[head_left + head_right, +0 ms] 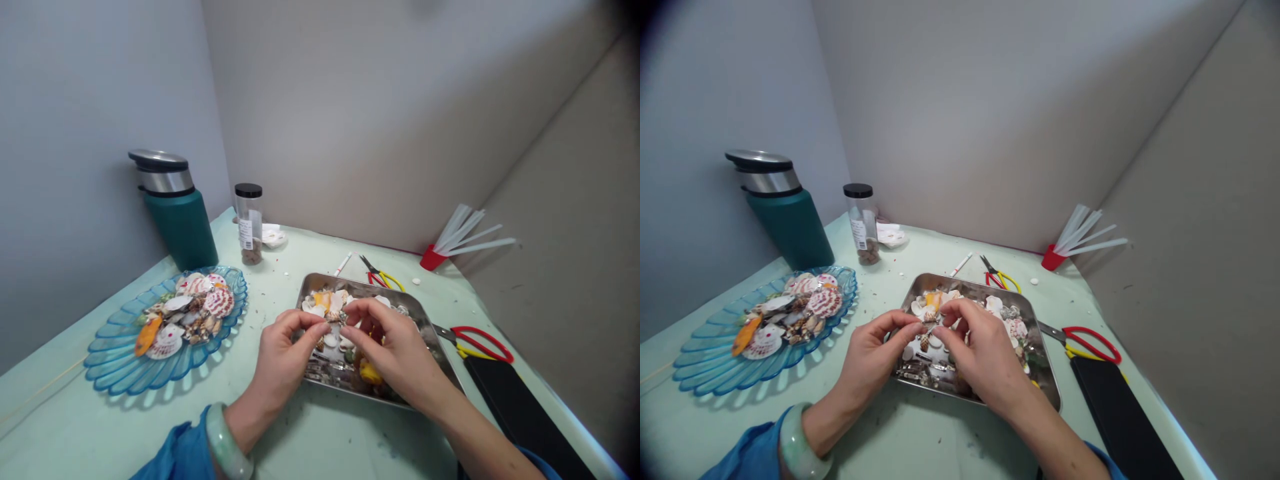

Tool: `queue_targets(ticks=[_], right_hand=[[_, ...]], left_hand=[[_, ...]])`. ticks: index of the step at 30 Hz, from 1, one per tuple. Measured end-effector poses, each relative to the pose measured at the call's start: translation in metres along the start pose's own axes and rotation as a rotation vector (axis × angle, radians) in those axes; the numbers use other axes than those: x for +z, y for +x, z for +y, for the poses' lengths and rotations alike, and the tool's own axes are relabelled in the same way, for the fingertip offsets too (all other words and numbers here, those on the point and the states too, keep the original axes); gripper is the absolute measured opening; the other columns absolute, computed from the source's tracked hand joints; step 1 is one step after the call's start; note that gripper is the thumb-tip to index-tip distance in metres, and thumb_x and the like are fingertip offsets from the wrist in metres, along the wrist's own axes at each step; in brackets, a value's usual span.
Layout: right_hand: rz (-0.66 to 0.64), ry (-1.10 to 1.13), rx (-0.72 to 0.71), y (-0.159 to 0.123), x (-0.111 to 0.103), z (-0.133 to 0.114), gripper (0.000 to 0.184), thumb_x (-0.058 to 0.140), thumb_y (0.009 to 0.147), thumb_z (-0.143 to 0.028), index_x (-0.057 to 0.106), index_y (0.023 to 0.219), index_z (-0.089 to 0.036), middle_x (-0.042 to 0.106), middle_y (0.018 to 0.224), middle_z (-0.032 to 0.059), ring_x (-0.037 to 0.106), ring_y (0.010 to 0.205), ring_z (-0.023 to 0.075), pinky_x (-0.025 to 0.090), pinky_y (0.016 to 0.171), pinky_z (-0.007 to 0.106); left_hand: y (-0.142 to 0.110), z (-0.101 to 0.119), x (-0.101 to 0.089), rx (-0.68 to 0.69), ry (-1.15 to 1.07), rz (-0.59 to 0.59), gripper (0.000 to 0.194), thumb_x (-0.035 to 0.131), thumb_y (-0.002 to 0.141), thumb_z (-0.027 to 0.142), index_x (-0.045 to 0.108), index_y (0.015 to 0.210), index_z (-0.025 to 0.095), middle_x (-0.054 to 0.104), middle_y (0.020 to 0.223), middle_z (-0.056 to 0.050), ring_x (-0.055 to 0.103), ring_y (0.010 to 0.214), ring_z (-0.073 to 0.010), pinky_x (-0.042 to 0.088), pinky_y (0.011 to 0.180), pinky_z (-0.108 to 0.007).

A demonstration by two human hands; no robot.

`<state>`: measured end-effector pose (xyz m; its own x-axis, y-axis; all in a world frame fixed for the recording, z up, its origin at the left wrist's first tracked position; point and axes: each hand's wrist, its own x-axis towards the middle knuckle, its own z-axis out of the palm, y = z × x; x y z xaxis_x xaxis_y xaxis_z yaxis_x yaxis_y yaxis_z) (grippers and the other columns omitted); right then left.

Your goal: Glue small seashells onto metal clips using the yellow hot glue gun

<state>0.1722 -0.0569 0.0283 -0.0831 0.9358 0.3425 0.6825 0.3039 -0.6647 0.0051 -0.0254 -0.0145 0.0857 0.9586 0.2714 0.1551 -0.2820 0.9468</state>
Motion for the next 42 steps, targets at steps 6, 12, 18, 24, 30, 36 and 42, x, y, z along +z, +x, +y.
queue_targets(ticks=[6, 12, 18, 24, 30, 36, 42], right_hand=[[0.005, -0.052, 0.023, 0.001, 0.000, 0.000, 0.003, 0.060, 0.083, -0.022, 0.059, 0.081, -0.020, 0.063, 0.073, -0.0005, 0.056, 0.063, 0.0144, 0.040, 0.054, 0.025], [0.002, 0.014, -0.008, 0.001, 0.001, 0.001, 0.017, 0.062, 0.082, -0.022, 0.060, 0.099, -0.020, 0.066, 0.087, 0.0025, 0.058, 0.066, 0.0146, 0.045, 0.058, 0.026], [-0.012, 0.068, -0.027, 0.002, 0.001, 0.000, 0.012, 0.058, 0.086, -0.024, 0.062, 0.098, -0.021, 0.067, 0.091, 0.0025, 0.060, 0.072, 0.0151, 0.047, 0.064, 0.027], [-0.009, 0.095, 0.007, 0.000, 0.003, -0.001, 0.010, 0.056, 0.088, -0.026, 0.065, 0.092, -0.022, 0.067, 0.089, 0.0010, 0.060, 0.077, 0.0159, 0.045, 0.063, 0.025], [0.001, 0.067, 0.008, 0.000, 0.005, 0.001, 0.007, 0.058, 0.087, -0.025, 0.065, 0.088, -0.021, 0.067, 0.086, 0.0005, 0.060, 0.080, 0.0171, 0.045, 0.074, 0.028], [0.017, 0.063, -0.003, -0.001, 0.010, 0.002, 0.006, 0.058, 0.087, -0.022, 0.065, 0.087, -0.021, 0.066, 0.084, 0.0000, 0.059, 0.080, 0.0164, 0.043, 0.075, 0.028], [0.030, 0.061, -0.037, -0.003, 0.012, 0.005, 0.006, 0.059, 0.087, -0.023, 0.065, 0.087, -0.021, 0.065, 0.083, -0.0005, 0.059, 0.079, 0.0164, 0.043, 0.074, 0.028]], left_hand=[[0.001, 0.002, -0.001, 0.004, 0.003, -0.016, 0.012, 0.067, 0.075, 0.027, 0.070, 0.069, 0.017, 0.066, 0.068, -0.001, 0.060, 0.070, -0.0157, 0.046, 0.069, -0.025], [0.001, 0.002, -0.001, -0.005, -0.011, -0.026, 0.012, 0.066, 0.075, 0.027, 0.070, 0.071, 0.018, 0.068, 0.071, -0.002, 0.061, 0.070, -0.0167, 0.047, 0.066, -0.026], [0.001, 0.002, -0.002, 0.031, 0.005, -0.024, 0.010, 0.066, 0.075, 0.025, 0.070, 0.069, 0.018, 0.068, 0.069, -0.002, 0.062, 0.070, -0.0166, 0.048, 0.066, -0.026], [0.001, 0.000, -0.001, 0.044, 0.006, -0.037, 0.009, 0.066, 0.076, 0.025, 0.070, 0.071, 0.018, 0.067, 0.071, -0.002, 0.062, 0.071, -0.0162, 0.047, 0.069, -0.026], [0.001, -0.002, 0.000, 0.028, -0.014, -0.035, 0.010, 0.065, 0.076, 0.025, 0.069, 0.071, 0.017, 0.067, 0.071, -0.002, 0.061, 0.070, -0.0153, 0.046, 0.069, -0.026], [0.001, -0.002, 0.000, 0.032, -0.026, -0.039, 0.010, 0.065, 0.077, 0.025, 0.068, 0.071, 0.017, 0.066, 0.071, -0.001, 0.060, 0.070, -0.0148, 0.045, 0.069, -0.025], [0.001, -0.001, -0.001, 0.031, -0.020, -0.044, 0.010, 0.064, 0.077, 0.024, 0.068, 0.071, 0.016, 0.065, 0.070, -0.001, 0.059, 0.070, -0.0140, 0.044, 0.069, -0.024]])
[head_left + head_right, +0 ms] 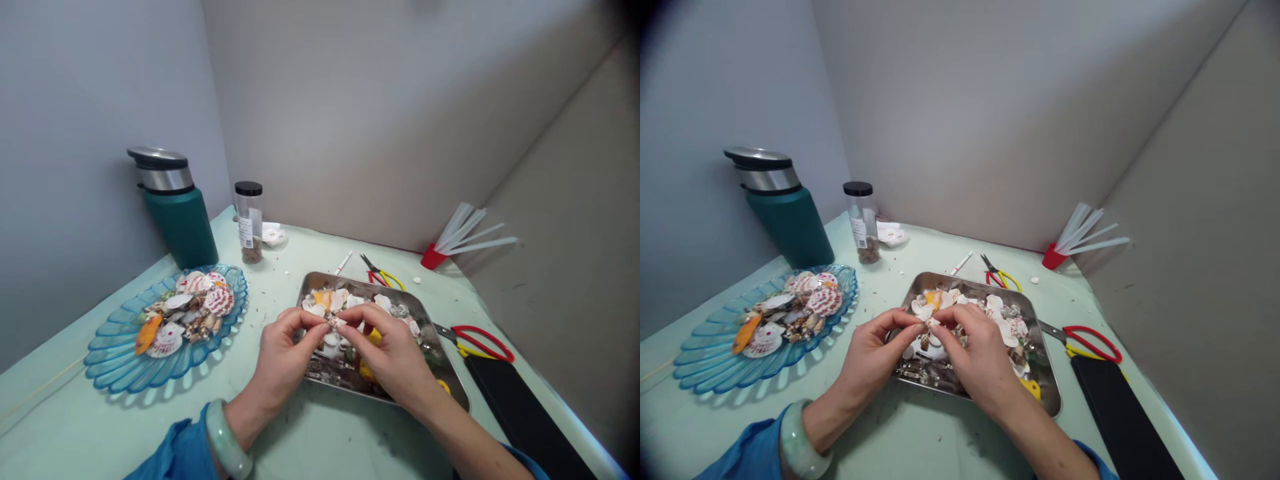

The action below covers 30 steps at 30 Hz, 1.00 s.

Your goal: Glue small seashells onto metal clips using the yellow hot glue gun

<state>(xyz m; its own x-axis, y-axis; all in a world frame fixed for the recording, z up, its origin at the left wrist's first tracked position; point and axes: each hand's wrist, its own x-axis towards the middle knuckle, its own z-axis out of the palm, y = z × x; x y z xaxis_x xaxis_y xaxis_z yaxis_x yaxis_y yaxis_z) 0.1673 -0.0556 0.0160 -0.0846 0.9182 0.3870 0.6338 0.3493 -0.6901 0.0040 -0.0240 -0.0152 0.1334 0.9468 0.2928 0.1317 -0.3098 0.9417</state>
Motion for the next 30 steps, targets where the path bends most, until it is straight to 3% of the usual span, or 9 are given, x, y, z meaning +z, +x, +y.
queue_targets(ticks=[8, 12, 15, 18, 30], right_hand=[[0.006, 0.016, 0.024, 0.0012, 0.0021, -0.0020, 0.004, 0.059, 0.086, -0.021, 0.063, 0.086, -0.020, 0.065, 0.085, 0.0004, 0.060, 0.081, 0.0166, 0.043, 0.075, 0.029], [0.004, 0.067, 0.042, 0.0007, -0.0007, -0.0032, 0.025, 0.064, 0.081, -0.020, 0.058, 0.105, -0.021, 0.065, 0.090, -0.0004, 0.059, 0.077, 0.0148, 0.045, 0.072, 0.027], [0.005, 0.026, 0.071, 0.0006, -0.0027, -0.0053, 0.011, 0.066, 0.080, -0.021, 0.060, 0.089, -0.021, 0.064, 0.079, -0.0027, 0.057, 0.068, 0.0134, 0.043, 0.065, 0.026], [0.000, 0.008, 0.082, 0.0003, -0.0027, -0.0077, 0.007, 0.064, 0.082, -0.022, 0.059, 0.077, -0.020, 0.061, 0.071, -0.0038, 0.055, 0.063, 0.0125, 0.041, 0.061, 0.025], [0.038, 0.024, 0.027, -0.0008, 0.0016, -0.0035, 0.006, 0.058, 0.086, -0.019, 0.061, 0.081, -0.020, 0.063, 0.074, -0.0022, 0.057, 0.067, 0.0126, 0.041, 0.064, 0.023]], left_hand=[[0.0014, 0.0015, -0.0003, -0.042, -0.062, 0.009, 0.010, 0.066, 0.075, 0.024, 0.068, 0.070, 0.016, 0.066, 0.070, -0.001, 0.059, 0.069, -0.0136, 0.044, 0.068, -0.023], [0.0035, 0.0033, -0.0007, -0.191, -0.235, 0.048, 0.012, 0.070, 0.072, 0.028, 0.068, 0.071, 0.016, 0.068, 0.068, 0.000, 0.058, 0.064, -0.0117, 0.043, 0.063, -0.021], [0.0047, 0.0038, -0.0012, -0.253, -0.338, 0.040, 0.014, 0.072, 0.071, 0.029, 0.068, 0.071, 0.016, 0.068, 0.067, 0.001, 0.057, 0.061, -0.0102, 0.043, 0.059, -0.019], [0.0050, 0.0041, -0.0014, -0.254, -0.354, 0.017, 0.014, 0.072, 0.071, 0.030, 0.068, 0.072, 0.016, 0.069, 0.069, 0.000, 0.058, 0.063, -0.0101, 0.043, 0.059, -0.019], [0.0026, 0.0033, -0.0037, -0.167, -0.216, -0.031, 0.013, 0.070, 0.073, 0.029, 0.068, 0.073, 0.017, 0.068, 0.072, -0.001, 0.059, 0.070, -0.0131, 0.045, 0.067, -0.022]])
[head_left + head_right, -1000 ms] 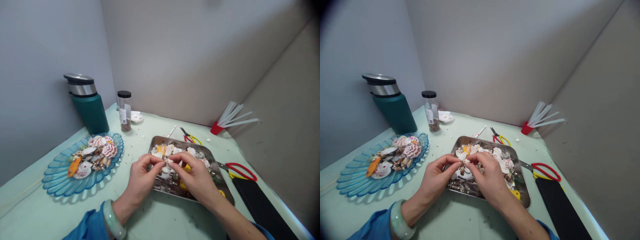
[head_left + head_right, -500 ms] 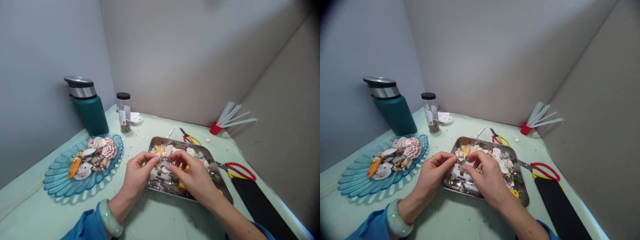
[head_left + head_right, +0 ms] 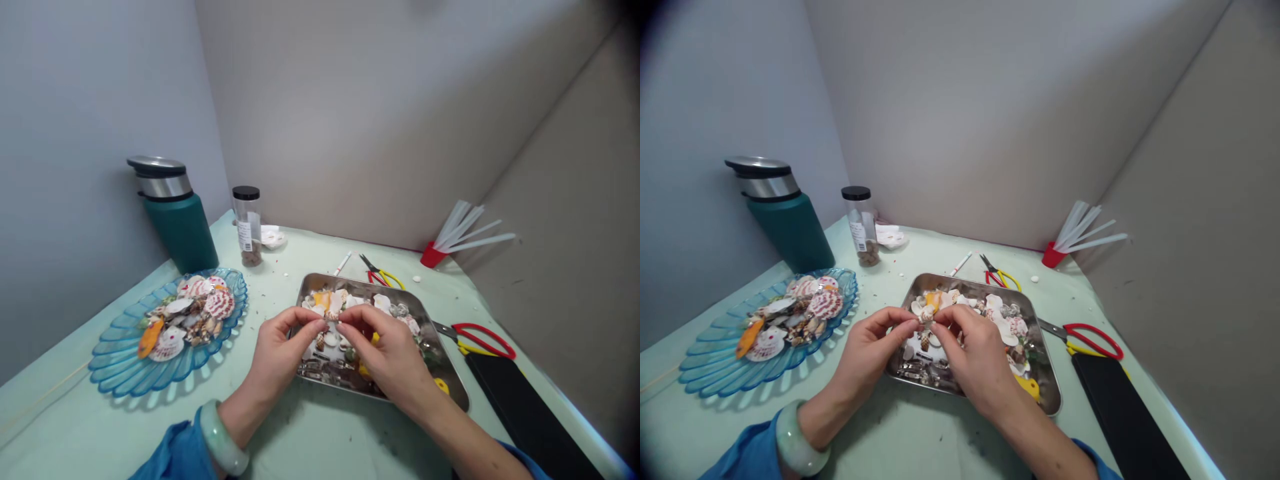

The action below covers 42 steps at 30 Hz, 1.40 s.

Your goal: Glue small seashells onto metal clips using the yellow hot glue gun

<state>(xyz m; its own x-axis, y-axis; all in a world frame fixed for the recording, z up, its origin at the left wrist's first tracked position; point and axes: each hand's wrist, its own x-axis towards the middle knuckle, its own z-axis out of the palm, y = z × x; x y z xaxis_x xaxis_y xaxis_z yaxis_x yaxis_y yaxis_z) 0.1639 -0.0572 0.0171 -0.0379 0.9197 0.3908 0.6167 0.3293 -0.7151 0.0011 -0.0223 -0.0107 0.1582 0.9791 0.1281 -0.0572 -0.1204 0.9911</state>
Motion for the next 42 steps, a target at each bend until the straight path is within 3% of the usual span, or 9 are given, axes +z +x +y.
queue_targets(ticks=[5, 13, 20, 32, 42], right_hand=[[0.008, -0.027, 0.003, 0.0000, -0.0023, -0.0022, 0.010, 0.056, 0.087, -0.019, 0.061, 0.078, -0.020, 0.061, 0.070, -0.0031, 0.054, 0.063, 0.0118, 0.038, 0.061, 0.022], [-0.029, -0.043, 0.008, -0.0012, -0.0047, -0.0032, 0.012, 0.055, 0.087, -0.019, 0.061, 0.077, -0.020, 0.061, 0.069, -0.0030, 0.054, 0.063, 0.0127, 0.039, 0.061, 0.024], [-0.045, -0.074, -0.029, -0.0015, -0.0033, -0.0046, 0.012, 0.055, 0.087, -0.017, 0.062, 0.078, -0.020, 0.062, 0.070, -0.0022, 0.056, 0.064, 0.0138, 0.039, 0.062, 0.025], [-0.036, -0.163, -0.113, -0.0047, 0.0005, -0.0017, 0.011, 0.052, 0.089, -0.019, 0.062, 0.084, -0.019, 0.064, 0.079, 0.0021, 0.057, 0.071, 0.0164, 0.040, 0.066, 0.027], [-0.011, -0.257, -0.168, -0.0054, 0.0030, -0.0007, 0.012, 0.053, 0.089, -0.020, 0.064, 0.083, -0.019, 0.066, 0.077, 0.0040, 0.060, 0.069, 0.0175, 0.042, 0.064, 0.027]], left_hand=[[0.0004, -0.0005, 0.0020, 0.091, 0.045, -0.013, 0.011, 0.068, 0.075, 0.026, 0.065, 0.082, 0.018, 0.066, 0.079, -0.001, 0.059, 0.078, -0.0140, 0.046, 0.073, -0.023], [0.0004, 0.0005, -0.0010, 0.129, 0.089, -0.086, 0.035, 0.067, 0.075, 0.023, 0.061, 0.110, 0.019, 0.067, 0.098, -0.004, 0.059, 0.079, -0.0144, 0.049, 0.074, -0.026], [0.0004, -0.0014, -0.0003, 0.097, 0.158, -0.069, 0.023, 0.065, 0.077, 0.027, 0.069, 0.098, 0.018, 0.071, 0.101, -0.007, 0.063, 0.092, -0.0207, 0.048, 0.083, -0.030], [-0.0003, -0.0013, 0.0007, 0.166, 0.179, -0.087, 0.020, 0.063, 0.077, 0.023, 0.063, 0.096, 0.017, 0.066, 0.092, -0.005, 0.059, 0.080, -0.0160, 0.048, 0.075, -0.026], [-0.0001, 0.0005, 0.0030, 0.126, 0.126, -0.081, 0.013, 0.061, 0.077, 0.021, 0.061, 0.090, 0.017, 0.067, 0.087, -0.004, 0.061, 0.080, -0.0166, 0.047, 0.073, -0.026]])
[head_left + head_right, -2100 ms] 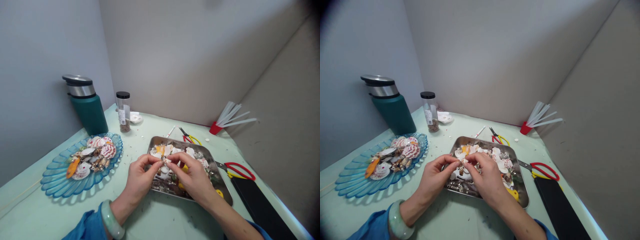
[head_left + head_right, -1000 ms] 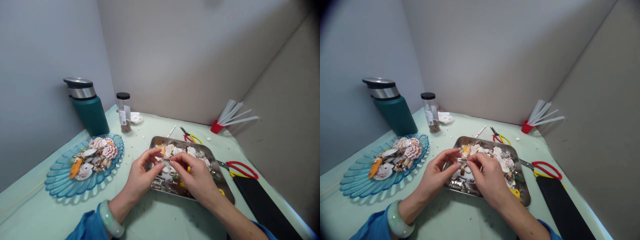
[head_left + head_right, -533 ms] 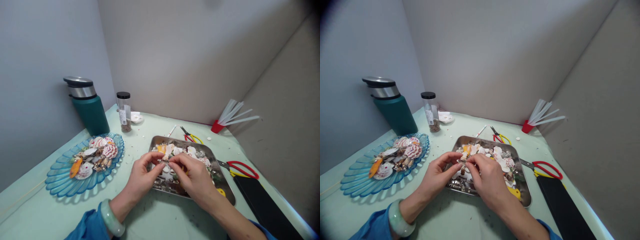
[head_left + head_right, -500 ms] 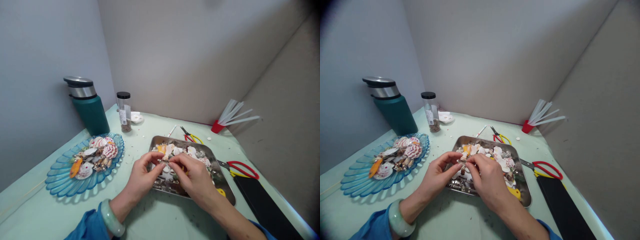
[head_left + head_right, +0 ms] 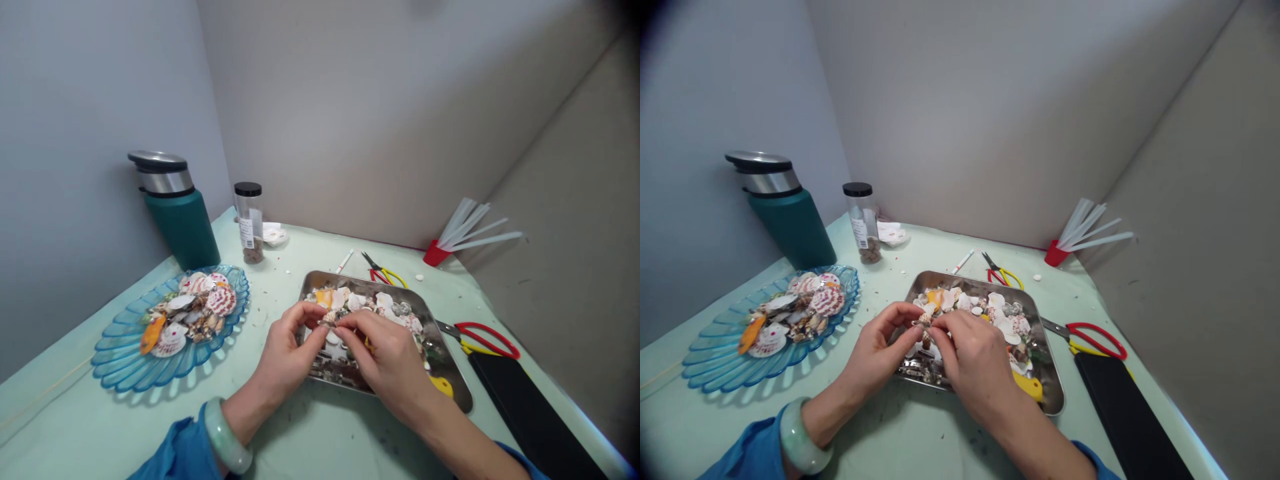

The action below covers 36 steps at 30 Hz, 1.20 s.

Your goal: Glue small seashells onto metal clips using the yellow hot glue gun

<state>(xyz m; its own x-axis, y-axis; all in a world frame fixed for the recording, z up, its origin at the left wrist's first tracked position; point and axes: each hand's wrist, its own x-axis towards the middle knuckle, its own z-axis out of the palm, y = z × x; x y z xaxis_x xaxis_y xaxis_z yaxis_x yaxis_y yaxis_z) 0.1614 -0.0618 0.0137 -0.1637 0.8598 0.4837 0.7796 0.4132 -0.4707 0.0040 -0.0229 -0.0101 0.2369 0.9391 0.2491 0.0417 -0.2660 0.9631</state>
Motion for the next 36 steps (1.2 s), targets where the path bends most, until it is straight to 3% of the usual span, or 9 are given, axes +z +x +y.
queue_targets(ticks=[24, 28, 33, 36], right_hand=[[0.002, -0.096, -0.038, -0.001, -0.002, 0.000, 0.017, 0.054, 0.090, -0.024, 0.063, 0.078, -0.018, 0.065, 0.072, 0.0031, 0.058, 0.065, 0.0159, 0.039, 0.062, 0.026], [-0.011, -0.095, -0.041, 0.001, -0.008, -0.006, 0.021, 0.057, 0.089, -0.032, 0.063, 0.075, -0.017, 0.066, 0.071, 0.0028, 0.058, 0.064, 0.0154, 0.039, 0.061, 0.026], [-0.062, -0.102, -0.166, -0.008, -0.013, -0.025, 0.020, 0.058, 0.088, -0.034, 0.063, 0.079, -0.017, 0.068, 0.075, 0.0025, 0.061, 0.069, 0.0161, 0.041, 0.064, 0.027], [-0.105, -0.155, -0.316, -0.021, -0.012, -0.044, 0.020, 0.062, 0.084, -0.037, 0.060, 0.082, -0.017, 0.069, 0.078, 0.0019, 0.062, 0.070, 0.0166, 0.041, 0.061, 0.029]], left_hand=[[0.000, -0.005, -0.004, -0.005, -0.024, -0.039, 0.014, 0.060, 0.080, 0.024, 0.063, 0.093, 0.019, 0.066, 0.088, -0.002, 0.060, 0.079, -0.0149, 0.047, 0.071, -0.023], [0.003, -0.002, -0.005, -0.018, -0.078, 0.009, 0.016, 0.063, 0.078, 0.026, 0.063, 0.092, 0.018, 0.066, 0.087, -0.002, 0.061, 0.080, -0.0151, 0.047, 0.072, -0.023], [0.005, -0.001, -0.008, -0.017, -0.123, 0.113, 0.022, 0.069, 0.073, 0.029, 0.064, 0.091, 0.018, 0.066, 0.086, -0.002, 0.060, 0.073, -0.0141, 0.047, 0.068, -0.023], [0.004, -0.001, -0.009, -0.007, -0.144, 0.125, 0.022, 0.070, 0.072, 0.028, 0.064, 0.091, 0.019, 0.065, 0.080, 0.000, 0.060, 0.071, -0.0134, 0.046, 0.066, -0.022]])
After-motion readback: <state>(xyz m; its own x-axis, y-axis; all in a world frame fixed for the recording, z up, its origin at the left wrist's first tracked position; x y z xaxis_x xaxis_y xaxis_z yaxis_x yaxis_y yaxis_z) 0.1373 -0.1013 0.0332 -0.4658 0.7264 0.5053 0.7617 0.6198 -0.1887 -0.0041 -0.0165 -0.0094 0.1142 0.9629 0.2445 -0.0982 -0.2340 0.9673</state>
